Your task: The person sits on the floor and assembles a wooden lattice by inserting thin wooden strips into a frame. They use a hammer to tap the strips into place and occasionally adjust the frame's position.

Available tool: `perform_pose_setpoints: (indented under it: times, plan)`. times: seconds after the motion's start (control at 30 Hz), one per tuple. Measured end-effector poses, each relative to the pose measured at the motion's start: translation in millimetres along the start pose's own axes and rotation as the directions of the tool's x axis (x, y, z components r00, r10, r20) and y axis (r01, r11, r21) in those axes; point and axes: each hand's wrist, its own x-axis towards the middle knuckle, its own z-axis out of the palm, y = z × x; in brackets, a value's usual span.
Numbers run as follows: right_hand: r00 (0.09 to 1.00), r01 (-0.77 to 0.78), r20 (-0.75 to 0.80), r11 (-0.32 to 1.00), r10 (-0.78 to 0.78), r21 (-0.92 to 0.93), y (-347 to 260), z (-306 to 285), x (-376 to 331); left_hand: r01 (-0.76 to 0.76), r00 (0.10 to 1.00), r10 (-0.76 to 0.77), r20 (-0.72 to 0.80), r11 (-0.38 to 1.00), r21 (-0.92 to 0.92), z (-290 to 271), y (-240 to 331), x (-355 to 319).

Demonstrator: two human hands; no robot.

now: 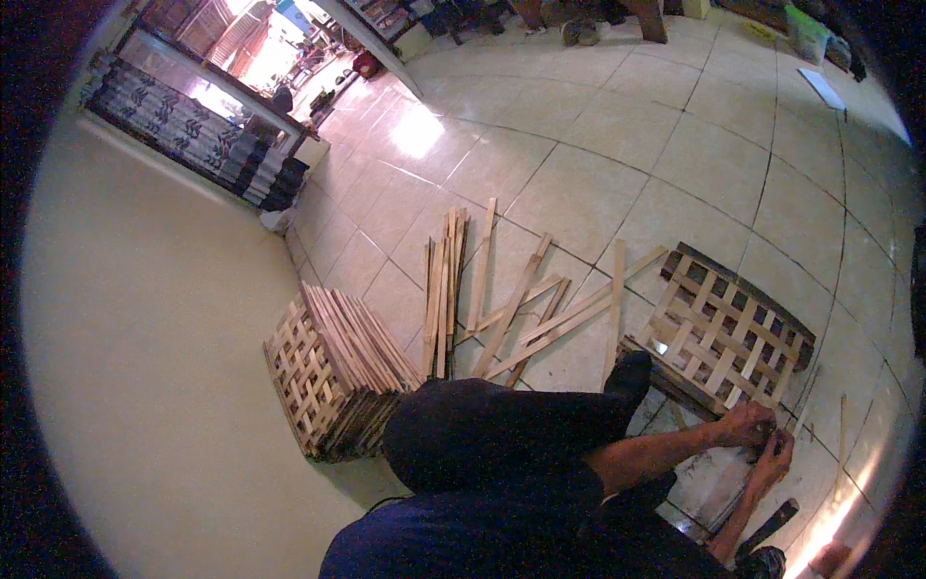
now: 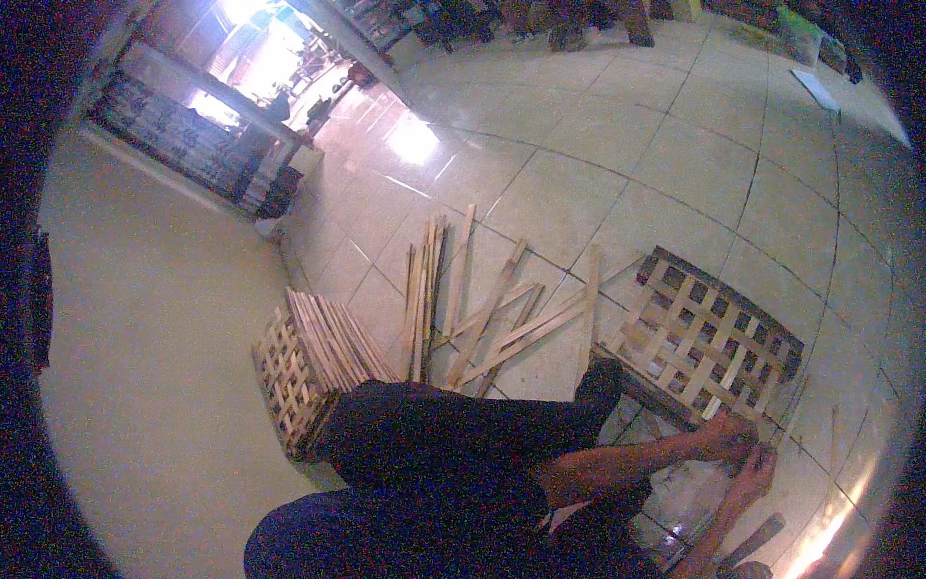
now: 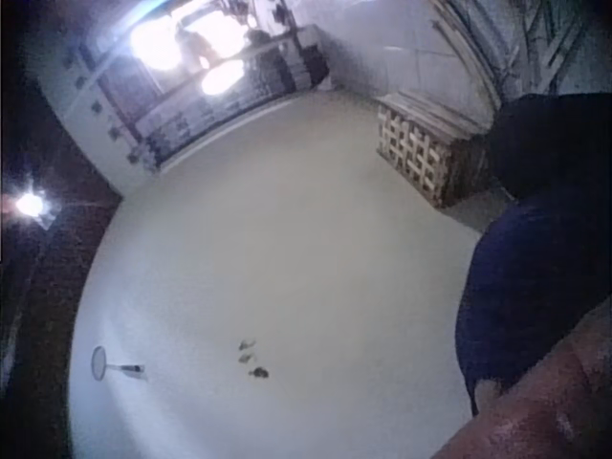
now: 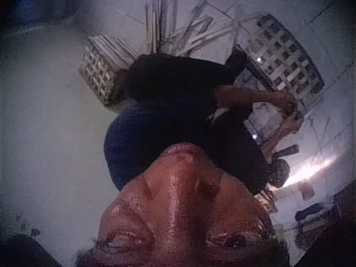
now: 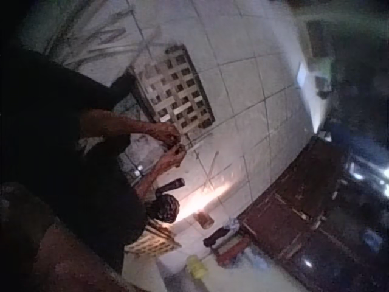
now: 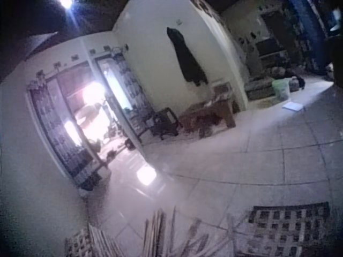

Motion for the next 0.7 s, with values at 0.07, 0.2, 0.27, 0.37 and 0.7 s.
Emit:
perform_pose_setpoints:
  times: [0.07,0.2,0.27,0.37,0.7]
  plan:
    - [0.998,-0.011,0.069,1.0,0.013,-0.023,-4.5,2.0,-8.0,0.121,0.99,-0.125,0.061,0.99,0.078,-3.0,-9.1,-8.3]
    - [0.999,-0.001,0.055,1.0,0.0,0.025,6.9,-3.9,-11.0,0.067,0.989,-0.071,0.127,0.997,0.043,5.1,-12.8,6.2]
    - [0.99,-0.071,0.142,0.914,0.015,0.4,11.0,33.5,-8.3,0.115,0.987,-0.118,0.108,0.993,0.034,8.0,-60.4,-1.5]
    - [0.98,-0.144,0.189,0.861,0.057,0.488,-9.8,10.8,-2.6,0.041,0.962,-0.066,0.264,0.994,0.099,14.7,-51.6,20.4]
    - [0.978,-0.199,-0.048,0.978,0.202,0.063,34.7,-54.9,-4.9,-0.008,0.994,-0.006,0.11,0.992,0.127,-19.4,0.2,5.1]
